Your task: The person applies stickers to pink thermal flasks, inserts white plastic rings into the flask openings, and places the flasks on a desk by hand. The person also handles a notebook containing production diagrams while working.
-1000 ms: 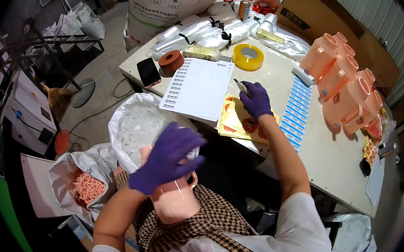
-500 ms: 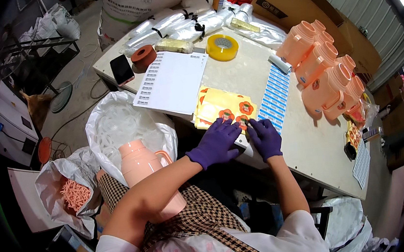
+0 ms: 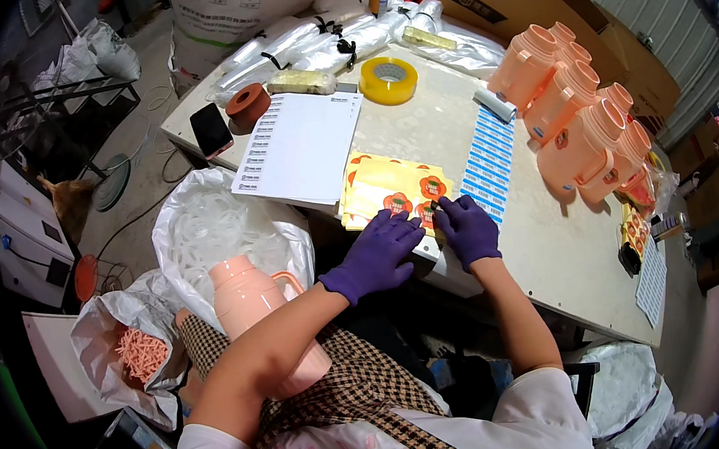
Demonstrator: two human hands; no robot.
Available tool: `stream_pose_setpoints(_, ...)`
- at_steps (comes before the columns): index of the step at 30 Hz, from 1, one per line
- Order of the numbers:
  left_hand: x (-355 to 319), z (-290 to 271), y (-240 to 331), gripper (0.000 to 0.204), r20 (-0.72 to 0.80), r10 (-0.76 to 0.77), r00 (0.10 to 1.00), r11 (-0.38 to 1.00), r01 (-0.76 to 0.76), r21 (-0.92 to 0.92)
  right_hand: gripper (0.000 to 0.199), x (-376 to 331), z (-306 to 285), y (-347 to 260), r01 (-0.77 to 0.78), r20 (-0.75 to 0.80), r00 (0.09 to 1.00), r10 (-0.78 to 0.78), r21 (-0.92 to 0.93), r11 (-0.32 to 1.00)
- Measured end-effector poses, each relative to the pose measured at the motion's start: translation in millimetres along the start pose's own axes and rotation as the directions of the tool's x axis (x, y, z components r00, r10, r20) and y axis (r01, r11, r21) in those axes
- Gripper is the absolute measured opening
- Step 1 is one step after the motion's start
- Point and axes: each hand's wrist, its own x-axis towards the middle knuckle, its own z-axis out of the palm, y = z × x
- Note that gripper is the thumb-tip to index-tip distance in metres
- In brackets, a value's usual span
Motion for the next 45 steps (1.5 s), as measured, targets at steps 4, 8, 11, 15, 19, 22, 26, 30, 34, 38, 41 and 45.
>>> stream_pose_setpoints(4, -0.1, 3.5, 1.8, 0.063, -0.003, -0.014, 1.000, 1.000, 0.014, 0.009, 0.036, 2.3, 13.2, -5.5, 0.011, -0.080, 0.996, -0.024, -0.156, 0.988)
stream_pose_setpoints(8, 0.0, 3.2, 4.0, 0.064, -0.018, -0.013, 1.000, 1.000, 0.013, 0.006, 0.038, 16.0, 1.8, 2.5, 0.027, 0.059, 0.998, -0.024, -0.058, 0.998)
stream_pose_setpoints(11, -1.8, 2.4, 2.6, 0.064, -0.013, -0.022, 1.000, 1.000, 0.021, -0.011, 0.035, 13.3, -11.0, 3.6, 0.014, 0.034, 0.999, -0.015, 0.027, 1.000)
stream_pose_setpoints(15, -3.0, -1.7, 4.5, 0.065, -0.008, -0.026, 1.000, 1.000, 0.026, 0.001, 0.032, 1.7, -10.4, 6.7, 0.017, 0.035, 0.999, -0.018, 0.030, 0.999)
stream_pose_setpoints(19, -2.1, -0.6, 1.2, 0.065, 0.034, -0.025, 0.999, 1.000, 0.025, -0.008, 0.029, 8.7, 1.4, 9.5, 0.046, -0.012, 0.999, -0.047, -0.014, 0.999)
stream_pose_setpoints(22, -2.6, -1.3, 0.0, 0.065, 0.047, -0.029, 0.998, 0.999, 0.030, -0.012, 0.032, 17.3, 4.0, 4.5, 0.065, 0.007, 0.998, -0.064, -0.089, 0.994)
stream_pose_setpoints(26, -0.2, 1.2, 3.5, 0.066, 0.029, -0.026, 0.999, 1.000, 0.026, -0.010, 0.040, 41.4, 5.8, 44.7, 0.197, 0.175, 0.965, -0.193, -0.006, 0.980)
stream_pose_setpoints(30, 3.2, -3.4, 4.4, 0.064, 0.037, -0.036, 0.999, 0.999, 0.037, -0.036, 0.045, 88.8, -18.4, 69.4, -0.256, 0.025, 0.925, 0.379, 0.778, 0.574)
stream_pose_setpoints(34, 9.1, -17.7, 18.2, 0.039, 0.192, -0.080, 0.978, 0.993, 0.094, -0.065, 0.038, 60.7, -61.3, -16.1, 0.242, -0.376, 0.880, 0.291, 0.881, 0.407)
stream_pose_setpoints(38, -42.2, -66.0, 111.6, 0.027, -0.318, 0.169, 0.933, 0.956, -0.233, -0.176, 0.032, -21.4, -14.5, -70.2, 0.436, -0.538, 0.829, -0.152, 0.453, 0.778)
stream_pose_setpoints(41, -110.1, -93.4, 133.5, 0.028, -0.141, 0.215, 0.966, 0.854, -0.256, -0.453, 0.039, -78.6, 11.4, -130.9, 0.566, -0.364, 0.824, -0.434, 0.515, 0.644)
stream_pose_setpoints(45, -195.0, -128.2, 115.4, 0.030, -0.012, 0.058, 0.998, 0.960, -0.059, -0.273, 0.043, -106.3, 40.9, -172.9, 0.627, -0.242, 0.754, -0.610, 0.539, 0.562)
